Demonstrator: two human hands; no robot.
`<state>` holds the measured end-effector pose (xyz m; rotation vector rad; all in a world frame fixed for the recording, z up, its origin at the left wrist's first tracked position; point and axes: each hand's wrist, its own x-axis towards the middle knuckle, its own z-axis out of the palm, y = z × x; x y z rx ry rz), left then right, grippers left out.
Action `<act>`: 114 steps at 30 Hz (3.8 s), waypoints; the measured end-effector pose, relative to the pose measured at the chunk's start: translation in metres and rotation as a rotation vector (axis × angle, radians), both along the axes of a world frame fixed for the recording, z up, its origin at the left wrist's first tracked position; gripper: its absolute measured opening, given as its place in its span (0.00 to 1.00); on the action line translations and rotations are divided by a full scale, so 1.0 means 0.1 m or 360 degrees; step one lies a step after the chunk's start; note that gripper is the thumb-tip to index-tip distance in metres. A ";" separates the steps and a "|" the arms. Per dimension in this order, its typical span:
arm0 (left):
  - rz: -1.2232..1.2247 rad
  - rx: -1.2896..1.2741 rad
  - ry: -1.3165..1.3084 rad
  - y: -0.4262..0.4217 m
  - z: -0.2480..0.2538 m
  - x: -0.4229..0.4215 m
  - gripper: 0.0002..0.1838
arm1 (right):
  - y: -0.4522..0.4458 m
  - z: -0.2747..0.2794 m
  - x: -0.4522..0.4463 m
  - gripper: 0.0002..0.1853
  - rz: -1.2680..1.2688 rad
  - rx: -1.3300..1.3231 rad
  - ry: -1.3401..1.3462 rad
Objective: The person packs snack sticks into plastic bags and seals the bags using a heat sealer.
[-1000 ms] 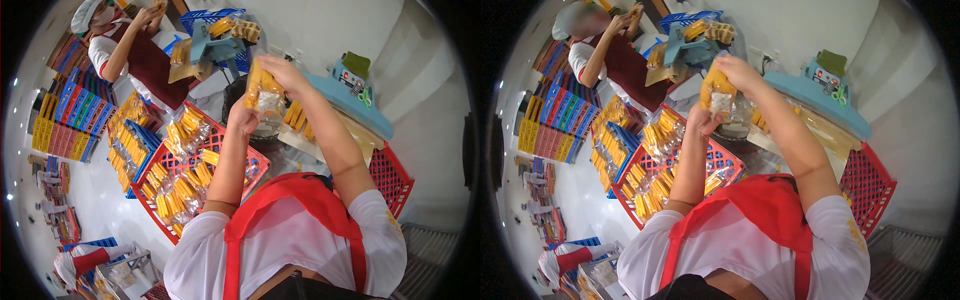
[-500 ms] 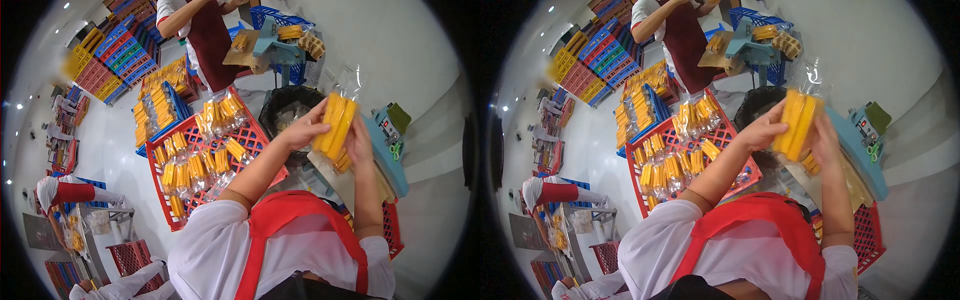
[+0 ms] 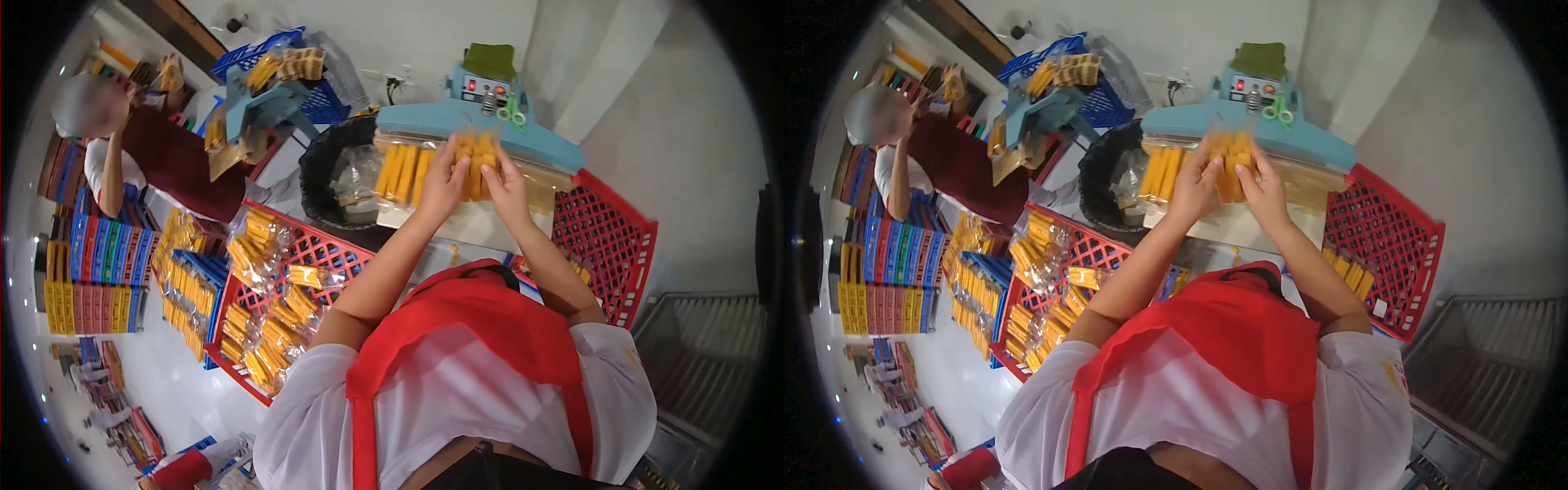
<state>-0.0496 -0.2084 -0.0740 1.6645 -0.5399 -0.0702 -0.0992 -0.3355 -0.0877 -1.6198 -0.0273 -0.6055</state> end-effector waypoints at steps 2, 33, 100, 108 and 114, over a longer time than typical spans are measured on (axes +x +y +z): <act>0.0404 0.0560 -0.0738 -0.16 -0.21 -0.04 0.19 | -0.14 -0.04 -0.08 0.21 -0.0126 -0.0089 0.0079; -0.0869 -0.0533 0.0616 -0.03 0.22 -0.36 0.02 | -0.59 0.37 -0.61 0.03 0.0688 0.0190 0.0431; -0.0833 0.0330 0.0216 -0.34 -0.07 -0.08 0.12 | -0.68 -0.22 -0.63 0.10 0.0320 0.0454 0.0764; -0.0558 0.0031 0.0483 -0.51 -0.65 -0.27 0.14 | -0.77 -0.44 -0.50 0.07 -0.0053 0.1080 0.0863; -0.0362 -0.0058 0.0948 -0.78 -0.77 -0.13 0.19 | -0.94 -0.81 -0.13 0.05 -0.0169 0.1394 0.1044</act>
